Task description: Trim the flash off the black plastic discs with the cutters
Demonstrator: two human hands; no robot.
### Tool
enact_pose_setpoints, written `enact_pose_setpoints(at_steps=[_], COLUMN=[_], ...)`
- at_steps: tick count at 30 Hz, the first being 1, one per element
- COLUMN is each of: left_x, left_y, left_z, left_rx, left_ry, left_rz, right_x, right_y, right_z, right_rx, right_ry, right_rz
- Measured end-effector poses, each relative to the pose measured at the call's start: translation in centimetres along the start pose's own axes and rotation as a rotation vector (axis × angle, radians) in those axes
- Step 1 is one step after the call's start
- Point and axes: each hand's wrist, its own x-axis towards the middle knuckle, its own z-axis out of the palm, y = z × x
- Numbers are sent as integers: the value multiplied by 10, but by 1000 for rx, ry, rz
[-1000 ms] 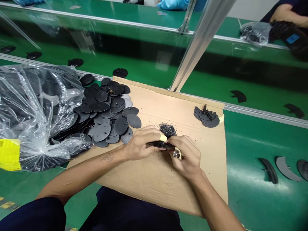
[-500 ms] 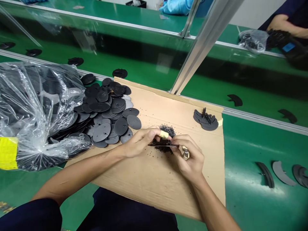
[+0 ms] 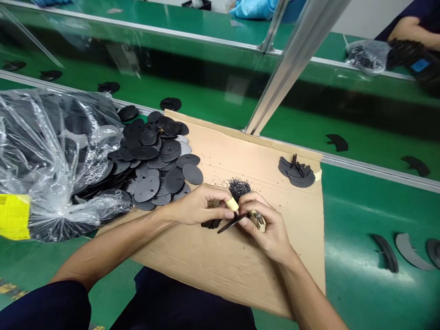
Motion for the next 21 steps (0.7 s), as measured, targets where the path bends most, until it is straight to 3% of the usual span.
enact_pose_setpoints(at_steps=[6, 13, 21], left_x=[0, 3, 3], left_y=[3, -9, 1], left_z=[-2, 2, -3], left_rx=[208, -88, -17], left_ry=[14, 49, -89], left_rz=[118, 42, 62], right_x=[0, -8, -9], right_y=[8, 8, 10], right_z=[1, 7, 5], right_rx=[-79, -331, -328], right_ry=[46, 186, 52], right_rz=[-76, -283, -329])
